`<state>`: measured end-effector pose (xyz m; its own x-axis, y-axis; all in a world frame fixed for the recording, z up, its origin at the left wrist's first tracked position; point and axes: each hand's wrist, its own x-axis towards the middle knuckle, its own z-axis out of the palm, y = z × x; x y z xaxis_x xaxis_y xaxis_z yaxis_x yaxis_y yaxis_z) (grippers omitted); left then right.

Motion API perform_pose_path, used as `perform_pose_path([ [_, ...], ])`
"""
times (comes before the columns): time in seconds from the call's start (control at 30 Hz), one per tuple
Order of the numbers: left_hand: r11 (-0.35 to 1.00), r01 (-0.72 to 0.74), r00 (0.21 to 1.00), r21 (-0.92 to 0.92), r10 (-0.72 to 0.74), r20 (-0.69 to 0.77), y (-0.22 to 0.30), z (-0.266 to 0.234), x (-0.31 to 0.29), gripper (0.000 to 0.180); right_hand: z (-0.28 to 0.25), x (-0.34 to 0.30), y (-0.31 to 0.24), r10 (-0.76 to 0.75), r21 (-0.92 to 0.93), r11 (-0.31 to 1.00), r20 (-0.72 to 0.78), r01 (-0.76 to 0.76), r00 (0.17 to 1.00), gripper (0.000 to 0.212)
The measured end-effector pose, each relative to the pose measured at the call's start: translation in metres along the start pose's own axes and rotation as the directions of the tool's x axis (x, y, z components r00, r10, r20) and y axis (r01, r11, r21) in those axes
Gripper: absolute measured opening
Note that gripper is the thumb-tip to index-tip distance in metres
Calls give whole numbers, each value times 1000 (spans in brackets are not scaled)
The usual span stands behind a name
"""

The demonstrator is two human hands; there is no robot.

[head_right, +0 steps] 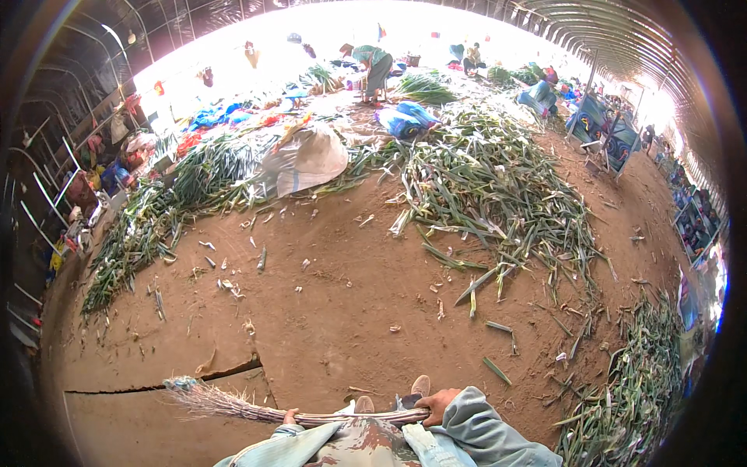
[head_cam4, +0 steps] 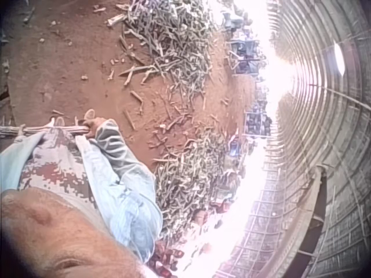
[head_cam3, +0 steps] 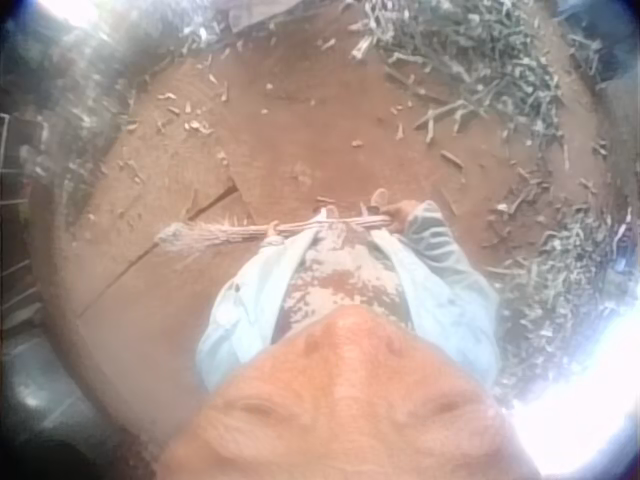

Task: The recorder is sweeping agricultural debris (leek or scallion leaves) into piles on a dirt floor inside a large shed.

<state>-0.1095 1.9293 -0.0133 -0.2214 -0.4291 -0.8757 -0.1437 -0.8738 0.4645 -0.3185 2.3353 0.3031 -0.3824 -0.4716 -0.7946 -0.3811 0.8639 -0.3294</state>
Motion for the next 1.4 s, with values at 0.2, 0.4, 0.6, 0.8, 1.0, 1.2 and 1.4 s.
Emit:
perform_pose_path([
  [0.2, 997, 64, 997, 50, -66, 46, 2, -10, 16, 46, 5, 4, 2, 4, 3, 1000, -9, -4, 1000, 58],
  [0.4, 994, 105, 993, 33, -106, 51, -3, -13, 21, 49, 9, 3, 4, 3, 12, 1000, -21, -3, 1000, 58],
  [0.6, 997, 57, 998, 42, -58, 19, -7, -12, 14, 49, 8, -3, 1, 15, 13, 1000, -26, -14, 1000, 59],
  [0.8, 995, 50, 999, 84, -51, 12, -5, -10, 8, 31, 13, -3, 4, 21, 24, 1000, -27, -20, 999, 60],
  [1.0, 988, 130, 990, 87, -134, 40, -2, -11, 11, 32, 20, -1, 6, 34, 11, 999, -33, -33, 999, 60],
  [1.2, 989, 129, 990, 73, -133, 46, -3, -16, 13, 32, 19, 1, 5, 39, 22, 999, 0, -39, 999, 59],
  [1.4, 989, 139, 990, 43, -139, 5, -2, -14, 10, 35, 15, 0, 5, 34, 35, 999, 53, -36, 998, 65],
])
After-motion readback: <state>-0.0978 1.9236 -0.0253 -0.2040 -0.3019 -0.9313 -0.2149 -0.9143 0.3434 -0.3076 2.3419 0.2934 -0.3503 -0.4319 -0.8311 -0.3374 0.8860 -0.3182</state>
